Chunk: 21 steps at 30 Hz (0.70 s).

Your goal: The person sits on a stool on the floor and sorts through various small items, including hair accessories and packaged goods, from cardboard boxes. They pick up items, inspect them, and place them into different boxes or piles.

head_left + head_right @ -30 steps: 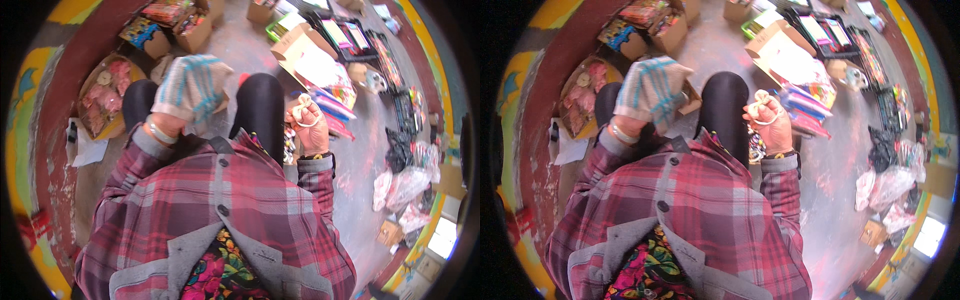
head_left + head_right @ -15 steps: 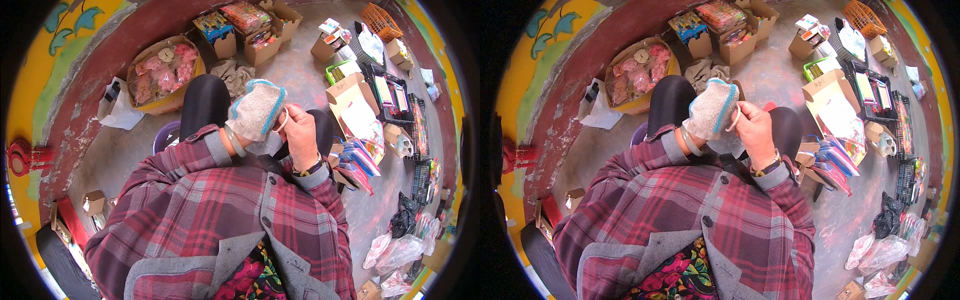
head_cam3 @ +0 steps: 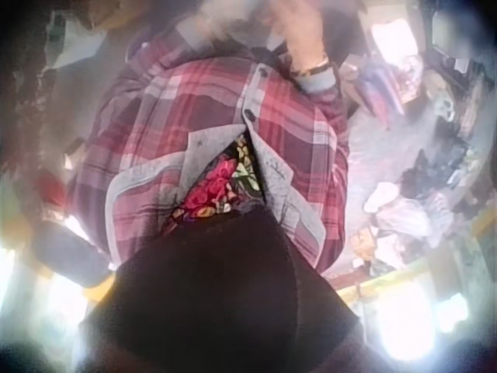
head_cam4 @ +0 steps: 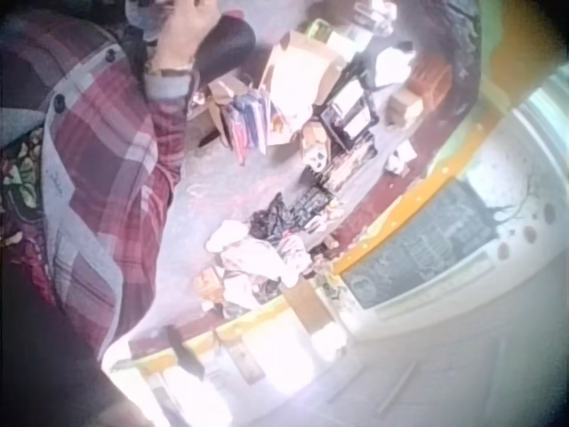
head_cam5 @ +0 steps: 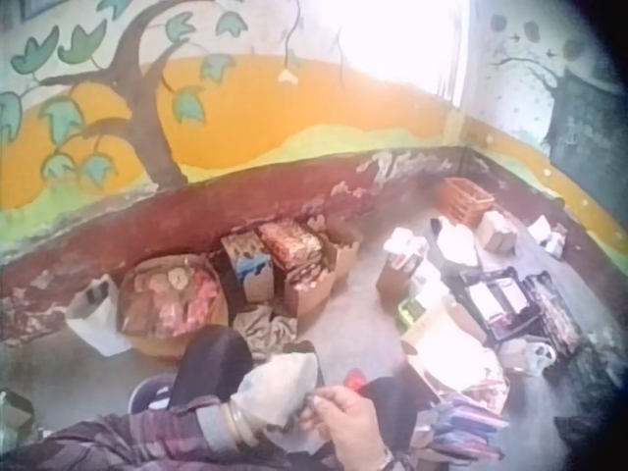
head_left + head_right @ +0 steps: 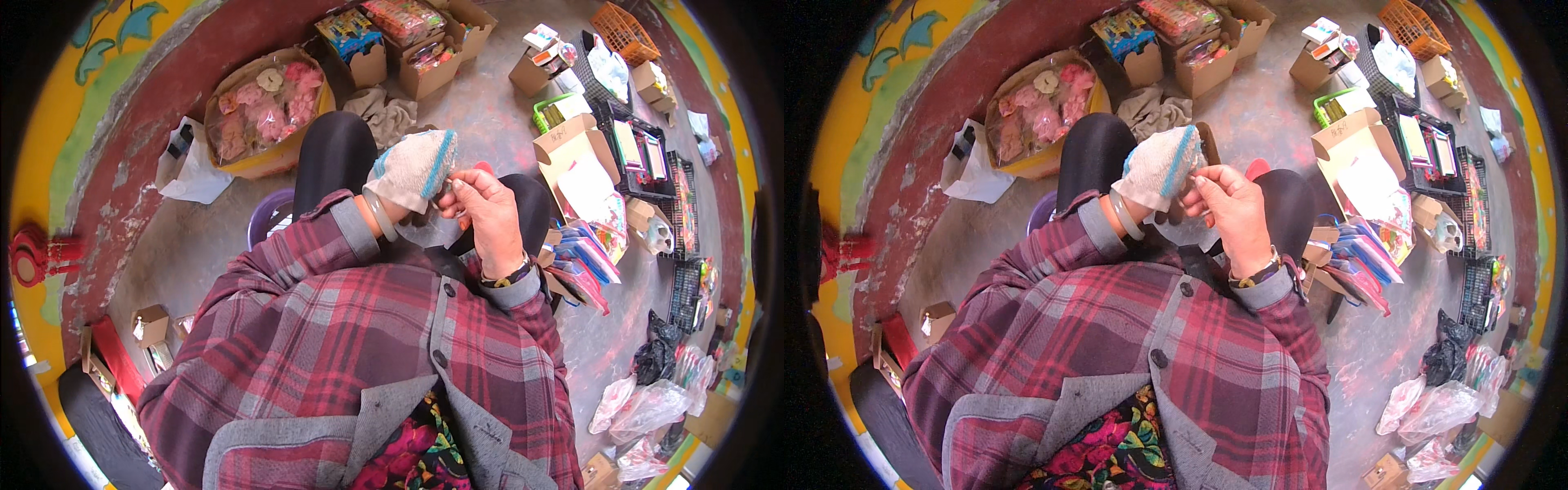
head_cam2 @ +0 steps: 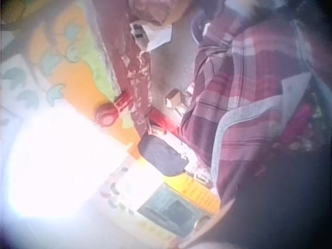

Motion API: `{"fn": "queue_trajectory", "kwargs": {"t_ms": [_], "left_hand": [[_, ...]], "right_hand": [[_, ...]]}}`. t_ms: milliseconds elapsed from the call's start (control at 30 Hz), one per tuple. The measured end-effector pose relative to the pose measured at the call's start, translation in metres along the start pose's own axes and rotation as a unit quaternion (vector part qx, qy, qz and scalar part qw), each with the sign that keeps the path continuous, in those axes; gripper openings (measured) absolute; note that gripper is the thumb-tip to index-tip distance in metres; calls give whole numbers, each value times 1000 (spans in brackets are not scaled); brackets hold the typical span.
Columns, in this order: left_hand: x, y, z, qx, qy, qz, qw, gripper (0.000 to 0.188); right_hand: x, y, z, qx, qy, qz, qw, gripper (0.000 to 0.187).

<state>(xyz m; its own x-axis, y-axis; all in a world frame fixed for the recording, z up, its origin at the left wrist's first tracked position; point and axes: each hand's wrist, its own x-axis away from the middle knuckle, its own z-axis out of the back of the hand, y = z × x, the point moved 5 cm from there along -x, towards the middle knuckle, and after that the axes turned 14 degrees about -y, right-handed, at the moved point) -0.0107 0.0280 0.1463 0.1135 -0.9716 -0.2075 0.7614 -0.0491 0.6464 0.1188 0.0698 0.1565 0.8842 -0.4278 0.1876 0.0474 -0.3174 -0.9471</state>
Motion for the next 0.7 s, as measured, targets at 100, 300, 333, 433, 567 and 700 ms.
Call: {"fn": "queue_trajectory", "kwargs": {"t_ms": [100, 300, 333, 433, 567, 700], "left_hand": [[-3, -18, -7, 257, 0, 121, 959, 15], [-9, -57, -35, 915, 28, -116, 385, 19], [-4, -63, -43, 908, 66, -54, 411, 18], [5, -82, -56, 861, 80, -43, 501, 23], [2, -25, -48, 679, -87, 89, 723, 6], [-4, 9, 5, -98, -7, 1, 995, 10]], "right_hand": [[2, 5, 7, -46, 4, -8, 999, 14], [6, 5, 27, -96, 46, 2, 994, 14], [6, 4, 29, -98, 52, 1, 994, 14], [1, 1, 27, -89, 53, 15, 994, 14], [-12, 2, 11, -8, 48, 21, 999, 14], [-18, -3, -6, 85, 21, 19, 996, 10]]}}
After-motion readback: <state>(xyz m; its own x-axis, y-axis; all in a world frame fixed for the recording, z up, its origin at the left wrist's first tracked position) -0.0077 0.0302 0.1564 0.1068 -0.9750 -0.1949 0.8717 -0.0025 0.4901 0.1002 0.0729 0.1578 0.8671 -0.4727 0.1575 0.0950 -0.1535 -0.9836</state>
